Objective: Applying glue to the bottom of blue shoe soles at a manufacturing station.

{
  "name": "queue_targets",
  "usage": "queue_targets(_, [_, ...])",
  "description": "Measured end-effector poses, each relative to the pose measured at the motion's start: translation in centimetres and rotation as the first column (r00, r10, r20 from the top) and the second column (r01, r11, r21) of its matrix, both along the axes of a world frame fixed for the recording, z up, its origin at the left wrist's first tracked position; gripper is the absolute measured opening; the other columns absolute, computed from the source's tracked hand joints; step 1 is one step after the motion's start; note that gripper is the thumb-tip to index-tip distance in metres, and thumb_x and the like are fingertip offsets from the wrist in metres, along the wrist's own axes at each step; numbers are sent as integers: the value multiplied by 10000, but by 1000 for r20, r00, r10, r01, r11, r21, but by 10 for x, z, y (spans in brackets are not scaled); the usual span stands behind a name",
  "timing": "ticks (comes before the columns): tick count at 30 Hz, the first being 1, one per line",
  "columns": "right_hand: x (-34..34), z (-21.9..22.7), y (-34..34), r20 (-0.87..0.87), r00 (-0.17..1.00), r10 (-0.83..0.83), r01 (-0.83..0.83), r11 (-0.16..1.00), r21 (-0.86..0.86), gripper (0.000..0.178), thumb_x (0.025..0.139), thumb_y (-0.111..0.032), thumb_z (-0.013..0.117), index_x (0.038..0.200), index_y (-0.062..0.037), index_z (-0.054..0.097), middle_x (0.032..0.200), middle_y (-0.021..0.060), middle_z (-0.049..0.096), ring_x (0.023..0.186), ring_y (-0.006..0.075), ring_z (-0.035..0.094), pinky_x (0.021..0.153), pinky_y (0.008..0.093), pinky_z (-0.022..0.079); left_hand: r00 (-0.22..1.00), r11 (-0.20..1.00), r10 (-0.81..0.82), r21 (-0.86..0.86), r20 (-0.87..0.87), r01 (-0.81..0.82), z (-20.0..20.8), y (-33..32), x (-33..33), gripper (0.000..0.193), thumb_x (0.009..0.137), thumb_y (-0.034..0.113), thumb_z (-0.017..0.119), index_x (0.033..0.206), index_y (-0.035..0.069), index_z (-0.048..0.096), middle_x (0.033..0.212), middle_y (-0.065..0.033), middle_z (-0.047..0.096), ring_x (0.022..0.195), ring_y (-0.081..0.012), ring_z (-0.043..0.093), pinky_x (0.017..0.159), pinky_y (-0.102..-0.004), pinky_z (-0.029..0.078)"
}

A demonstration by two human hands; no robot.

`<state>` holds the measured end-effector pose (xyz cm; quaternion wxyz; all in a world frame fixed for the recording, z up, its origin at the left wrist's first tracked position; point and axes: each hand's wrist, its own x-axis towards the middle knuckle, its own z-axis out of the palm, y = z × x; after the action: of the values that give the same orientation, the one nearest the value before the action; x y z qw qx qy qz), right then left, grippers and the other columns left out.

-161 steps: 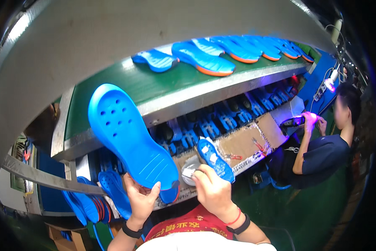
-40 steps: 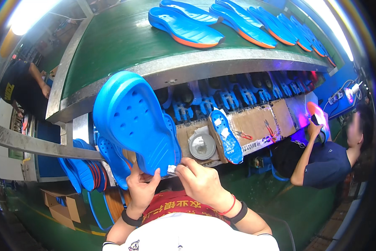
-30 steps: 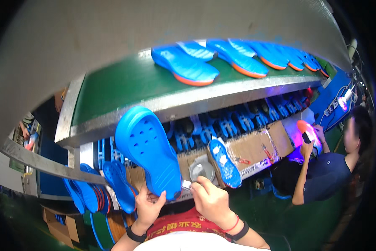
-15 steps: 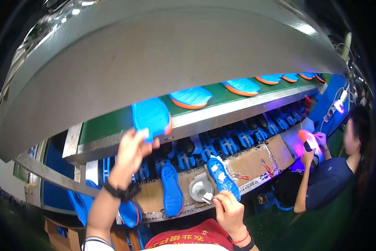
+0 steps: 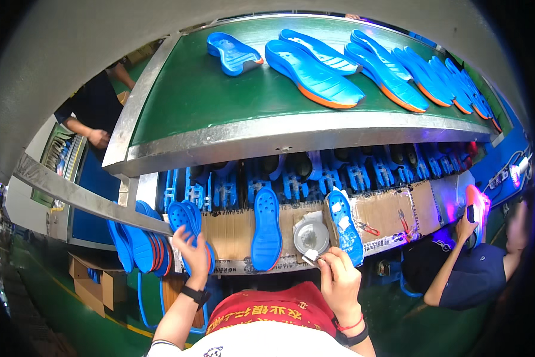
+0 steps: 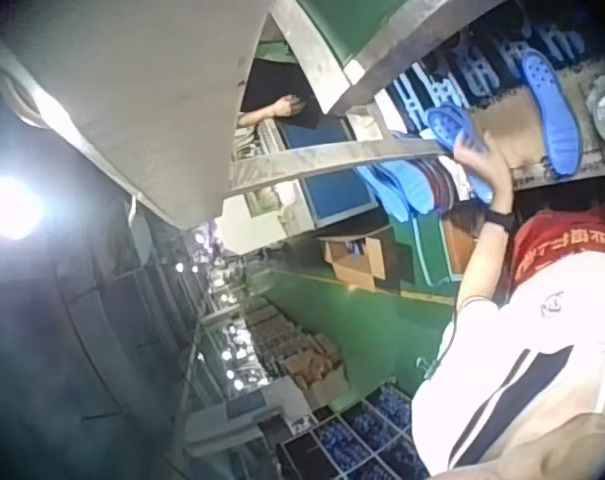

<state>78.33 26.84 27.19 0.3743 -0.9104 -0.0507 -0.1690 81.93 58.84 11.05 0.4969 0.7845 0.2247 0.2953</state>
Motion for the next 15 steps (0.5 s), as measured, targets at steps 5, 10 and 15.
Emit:
queue_targets(5, [3,-6,8,-58,995,78,-80,996,-33,121,794,17,672,901,-19,629,932,156,643,735,329,652,615,357,523,786,960,240,259,-570,-105,-99,99,-83,732,640,179,837,1199,-37,416,1160,-220,449,1187,-384,364,1048,-496,243])
queue_targets(10, [8,-7,21,-78,989,124,-127,991,-38,137,787,8,685,907,-24,628,947,152,642,745,333,655,620,358,525,615,954,-225,-300,-756,-19,-100,145,-98,484,781,144,778,1149,-69,547,1026,-146,639,896,-271,639,807,-411,514])
queue_targets(15, [9,-12,21,-76,987,140,-145,988,-60,148,784,2,691,916,-30,632,954,144,644,748,323,660,618,356,528,835,544,-423,-836,-352,-77,-25,132,-97,331,875,9,642,1192,-18,553,1034,-122,660,877,-213,671,775,-355,569])
